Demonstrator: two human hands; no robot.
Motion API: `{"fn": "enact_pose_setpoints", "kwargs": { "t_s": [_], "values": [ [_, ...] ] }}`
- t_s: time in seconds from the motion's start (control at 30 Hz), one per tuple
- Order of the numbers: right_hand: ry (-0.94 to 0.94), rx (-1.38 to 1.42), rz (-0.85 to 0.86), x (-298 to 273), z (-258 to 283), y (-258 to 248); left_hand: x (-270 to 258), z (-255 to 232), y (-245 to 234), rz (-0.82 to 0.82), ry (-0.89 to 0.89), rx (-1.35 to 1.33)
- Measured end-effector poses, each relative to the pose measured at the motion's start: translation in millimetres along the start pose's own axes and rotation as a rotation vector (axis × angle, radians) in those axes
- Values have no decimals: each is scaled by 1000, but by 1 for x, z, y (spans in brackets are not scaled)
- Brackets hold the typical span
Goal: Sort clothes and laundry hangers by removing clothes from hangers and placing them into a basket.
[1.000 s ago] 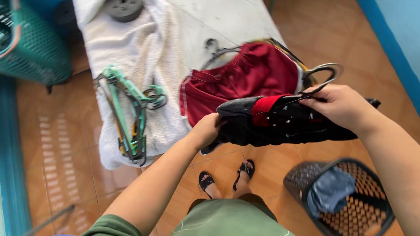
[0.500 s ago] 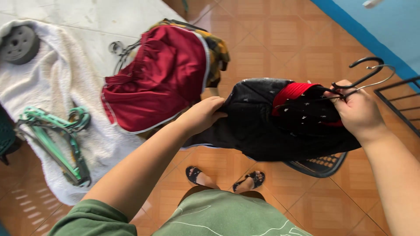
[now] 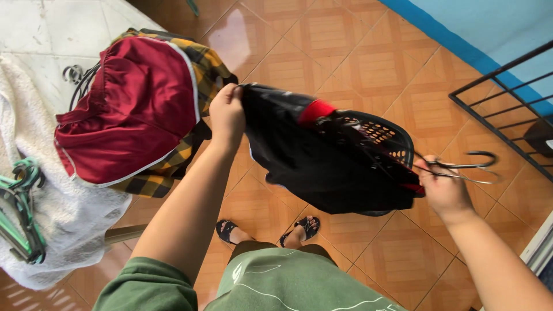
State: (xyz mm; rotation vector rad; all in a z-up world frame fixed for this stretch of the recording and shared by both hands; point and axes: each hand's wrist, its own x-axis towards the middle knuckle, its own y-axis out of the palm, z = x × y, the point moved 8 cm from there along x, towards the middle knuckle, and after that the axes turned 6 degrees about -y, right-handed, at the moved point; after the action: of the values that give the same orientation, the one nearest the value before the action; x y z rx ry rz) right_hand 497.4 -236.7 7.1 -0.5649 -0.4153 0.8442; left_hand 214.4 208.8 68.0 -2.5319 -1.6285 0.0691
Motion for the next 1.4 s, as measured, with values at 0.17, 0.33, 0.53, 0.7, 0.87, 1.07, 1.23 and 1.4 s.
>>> {"fn": "enact_pose_setpoints", "kwargs": {
  "t_s": [0.17, 0.33, 0.53, 0.7, 0.87, 1.07, 1.23, 1.4],
  "values": [
    [271, 489, -198, -28, -71, -47, 1, 81, 51, 73, -122, 134],
    [283, 800, -289, -18, -50, -42, -68, 116, 182, 499, -230, 63],
    [10, 890, -468, 15, 8, -81, -131, 107, 268, 716, -143, 384],
    [60, 1447, -678, -2, -62, -112, -141, 83, 313, 737, 19, 270],
    [11, 1477, -648, -11, -74, -125, -179, 79, 325, 830, -48, 514],
    [-122, 1105, -444, 6, 12, -151, -194, 11, 309, 966, 116, 400],
    [-177, 1001, -483, 10, 8, -150, -223, 80, 337, 1086, 232, 799],
    [89, 1690, -887, -16, -155, -139, -233, 70, 341, 1134, 159, 913]
  ]
}}
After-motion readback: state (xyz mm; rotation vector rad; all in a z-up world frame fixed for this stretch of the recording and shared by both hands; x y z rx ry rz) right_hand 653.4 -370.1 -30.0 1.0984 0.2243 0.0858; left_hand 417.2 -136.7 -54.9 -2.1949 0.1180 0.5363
